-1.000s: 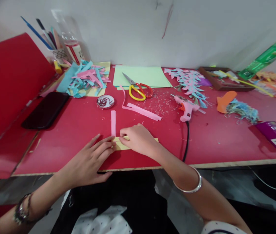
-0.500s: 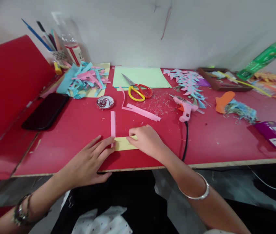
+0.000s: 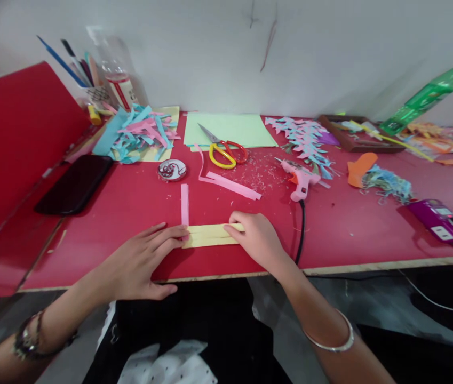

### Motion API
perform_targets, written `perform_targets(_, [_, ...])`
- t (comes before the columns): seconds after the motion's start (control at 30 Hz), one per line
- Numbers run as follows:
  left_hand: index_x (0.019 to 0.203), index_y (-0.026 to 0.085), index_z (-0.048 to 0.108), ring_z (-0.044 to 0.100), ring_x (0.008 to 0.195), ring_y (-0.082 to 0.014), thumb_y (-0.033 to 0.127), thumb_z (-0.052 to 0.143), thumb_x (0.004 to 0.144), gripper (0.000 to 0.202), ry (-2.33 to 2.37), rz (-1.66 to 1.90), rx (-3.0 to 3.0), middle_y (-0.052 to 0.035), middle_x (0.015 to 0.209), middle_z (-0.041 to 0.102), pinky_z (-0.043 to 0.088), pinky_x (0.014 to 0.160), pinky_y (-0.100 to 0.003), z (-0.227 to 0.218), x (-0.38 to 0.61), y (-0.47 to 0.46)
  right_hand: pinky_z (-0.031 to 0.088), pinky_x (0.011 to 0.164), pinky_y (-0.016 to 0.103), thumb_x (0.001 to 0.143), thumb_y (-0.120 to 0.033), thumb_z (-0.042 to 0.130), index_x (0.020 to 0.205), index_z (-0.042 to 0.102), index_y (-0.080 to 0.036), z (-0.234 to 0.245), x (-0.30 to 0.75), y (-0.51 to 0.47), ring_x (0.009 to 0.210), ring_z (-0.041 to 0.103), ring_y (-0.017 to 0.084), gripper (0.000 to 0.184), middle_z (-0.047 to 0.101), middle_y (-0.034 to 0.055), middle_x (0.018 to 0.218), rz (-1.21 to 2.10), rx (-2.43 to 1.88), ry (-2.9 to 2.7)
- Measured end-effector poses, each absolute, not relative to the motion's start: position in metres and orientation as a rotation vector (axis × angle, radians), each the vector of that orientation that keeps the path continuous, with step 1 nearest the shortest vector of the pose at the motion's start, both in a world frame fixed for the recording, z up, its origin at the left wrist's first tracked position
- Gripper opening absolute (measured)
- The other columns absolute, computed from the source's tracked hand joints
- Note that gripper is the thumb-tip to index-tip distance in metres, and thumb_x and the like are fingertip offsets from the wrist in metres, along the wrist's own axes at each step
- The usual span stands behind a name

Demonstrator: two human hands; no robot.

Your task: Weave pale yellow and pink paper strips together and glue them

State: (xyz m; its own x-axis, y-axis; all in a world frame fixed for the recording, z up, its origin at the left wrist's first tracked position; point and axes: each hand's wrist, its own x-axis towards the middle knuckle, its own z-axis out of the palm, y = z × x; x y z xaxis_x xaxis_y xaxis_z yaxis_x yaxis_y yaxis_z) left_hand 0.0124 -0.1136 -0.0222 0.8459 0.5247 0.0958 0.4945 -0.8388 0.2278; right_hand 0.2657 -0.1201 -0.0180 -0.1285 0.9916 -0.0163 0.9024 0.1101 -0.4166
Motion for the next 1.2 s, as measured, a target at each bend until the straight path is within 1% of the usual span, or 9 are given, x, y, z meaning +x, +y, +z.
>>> perform_targets(0.13, [0.113,0.013,0.045,0.045,0.116,-0.0243,0.054,0.052,0.07,0.059,0.791,0.229,2.841,-0.0137,0.126,0.048,0.029,0.103,-0.042,-0.022,0.014,-0.113,0.036,0.06,0.025,0.081,-0.029,0.049,0.076,0.055,-0.019,-0.027,0.266,-0.125,0.066,0.054,0.016,0.012,0.06,0.0019,0.072,0.329,-1.797,-2.107])
perform_targets(0.27, [0.114,0.014,0.044,0.042,0.119,-0.023,0.051,0.052,0.073,0.055,0.807,0.276,2.853,-0.0124,0.126,0.048,0.024,0.106,-0.042,-0.024,0.014,-0.114,0.037,0.078,0.034,0.082,-0.02,0.047,0.089,0.058,-0.017,-0.03,0.26,-0.134,0.087,0.052,0.022,0.014,0.058,0.0091,0.09,-0.123,-1.722,-2.078])
perform_targets(0.33, [0.113,0.015,0.044,0.042,0.119,-0.0226,0.05,0.051,0.074,0.053,0.809,0.283,2.852,-0.012,0.126,0.048,0.024,0.106,-0.042,-0.025,0.014,-0.114,0.036,0.082,0.036,0.083,-0.017,0.045,0.091,0.059,-0.016,-0.029,0.254,-0.14,0.09,0.051,0.022,0.017,0.058,0.01,0.093,-0.216,-1.646,-2.088])
perform_targets(0.43, [0.112,0.015,0.044,0.043,0.118,-0.0233,0.049,0.052,0.073,0.053,0.815,0.281,2.832,-0.012,0.125,0.049,0.025,0.105,-0.043,-0.025,0.014,-0.114,0.036,0.086,0.035,0.084,-0.019,0.045,0.092,0.059,-0.017,-0.03,0.242,-0.147,0.091,0.052,0.02,0.017,0.059,0.0083,0.096,-0.054,-1.513,-2.196])
perform_targets(0.53, [0.111,0.016,0.044,0.044,0.117,-0.0236,0.048,0.054,0.071,0.052,0.825,0.275,2.793,-0.0114,0.126,0.048,0.026,0.105,-0.044,-0.024,0.014,-0.114,0.037,0.088,0.036,0.082,-0.025,0.05,0.102,0.057,-0.019,-0.031,0.234,-0.15,0.098,0.05,0.02,0.022,0.057,0.0075,0.105,0.169,-1.504,-2.225])
perform_targets(0.67, [0.108,0.018,0.046,0.044,0.117,-0.0231,0.046,0.055,0.072,0.047,0.82,0.287,2.739,-0.0096,0.126,0.048,0.026,0.105,-0.043,-0.023,0.013,-0.112,0.04,0.083,0.035,0.08,-0.029,0.054,0.105,0.056,-0.021,-0.029,0.231,-0.146,0.097,0.05,0.021,0.026,0.056,0.0071,0.103,0.296,-1.552,-2.2])
perform_targets(0.8, [0.107,0.018,0.046,0.044,0.117,-0.0227,0.044,0.054,0.072,0.044,0.817,0.289,2.722,-0.0093,0.126,0.048,0.026,0.105,-0.043,-0.023,0.013,-0.111,0.038,0.079,0.033,0.081,-0.029,0.053,0.101,0.058,-0.02,-0.028,0.232,-0.14,0.089,0.053,0.019,0.022,0.058,0.0056,0.097,0.285,-1.54,-2.241])
perform_targets(1.0, [0.106,0.018,0.046,0.045,0.116,-0.0223,0.043,0.054,0.072,0.042,0.829,0.271,2.72,-0.0095,0.124,0.049,0.027,0.104,-0.044,-0.021,0.014,-0.112,0.026,0.084,0.036,0.083,-0.029,0.051,0.098,0.059,-0.022,-0.03,0.232,-0.142,0.087,0.054,0.017,0.019,0.06,0.004,0.096,0.137,-1.516,-2.261])
perform_targets(1.2, [0.105,0.017,0.046,0.044,0.117,-0.0224,0.042,0.055,0.072,0.042,0.821,0.265,2.727,-0.0099,0.124,0.05,0.027,0.104,-0.044,-0.021,0.015,-0.112,0.022,0.086,0.036,0.082,-0.02,0.048,0.094,0.06,-0.022,-0.033,0.232,-0.144,0.086,0.054,0.016,0.017,0.061,0.0032,0.094,0.122,-1.49,-2.247])
